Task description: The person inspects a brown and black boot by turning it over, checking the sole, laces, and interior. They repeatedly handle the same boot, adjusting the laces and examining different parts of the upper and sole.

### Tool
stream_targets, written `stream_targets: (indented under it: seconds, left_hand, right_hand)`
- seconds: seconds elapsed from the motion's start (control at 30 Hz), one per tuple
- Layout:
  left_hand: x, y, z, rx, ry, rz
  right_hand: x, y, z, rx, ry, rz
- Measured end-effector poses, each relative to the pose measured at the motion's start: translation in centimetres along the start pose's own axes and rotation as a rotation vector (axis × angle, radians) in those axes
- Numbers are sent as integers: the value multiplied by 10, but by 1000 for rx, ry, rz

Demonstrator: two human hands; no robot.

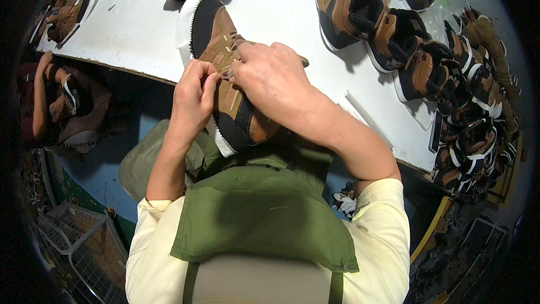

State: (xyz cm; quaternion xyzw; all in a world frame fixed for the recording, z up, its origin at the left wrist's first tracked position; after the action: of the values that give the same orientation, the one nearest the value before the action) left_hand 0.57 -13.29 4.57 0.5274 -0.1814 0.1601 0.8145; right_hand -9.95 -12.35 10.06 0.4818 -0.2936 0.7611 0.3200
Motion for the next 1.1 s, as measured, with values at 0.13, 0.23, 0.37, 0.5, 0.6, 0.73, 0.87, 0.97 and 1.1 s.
stream_targets:
  seconds: [0.13, 0.23, 0.37, 0.5, 0.6, 0.73, 0.87, 0.97, 1.1]
  left_hand:
    - [1, 3, 1, -27, 10, 16]
    - [2, 3, 0, -51, 34, 10]
    - [1, 4, 0, -65, 44, 13]
    - [0, 4, 0, -80, 48, 25]
    - [-1, 3, 0, -69, 44, 24]
    - [-2, 3, 0, -72, 40, 33]
    - [-2, 3, 1, -76, 20, 66]
    - [-4, 1, 1, -77, 9, 79]
    - [-3, 1, 2, -85, 23, 70]
  right_hand:
    - [-2, -1, 0, -1, 3, 6]
    - [-4, 0, 0, 0, -13, -44]
    - [-6, -2, 1, -9, -25, -67]
    - [-8, -3, 2, -18, -41, -77]
    - [-9, -3, 2, -2, -45, -77]
    - [-9, -1, 2, -6, -42, -64]
    - [-7, -1, 2, -12, -22, -43]
    - [-6, 0, 2, -13, -1, -28]
    - [-5, 0, 3, -1, 9, -18]
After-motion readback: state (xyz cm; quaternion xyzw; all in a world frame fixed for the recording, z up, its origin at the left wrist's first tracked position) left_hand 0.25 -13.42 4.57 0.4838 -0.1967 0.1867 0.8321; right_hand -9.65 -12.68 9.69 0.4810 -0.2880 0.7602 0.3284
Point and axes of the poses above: each hand's wrist, its own z-axis towards the middle knuckle, its own x-axis out of the back of the hand, y = z × x, the point moved 9 cm from there along z, towards the middle knuckle, and after that the axes turned 5 degrees about y, right-handed, at the moved point
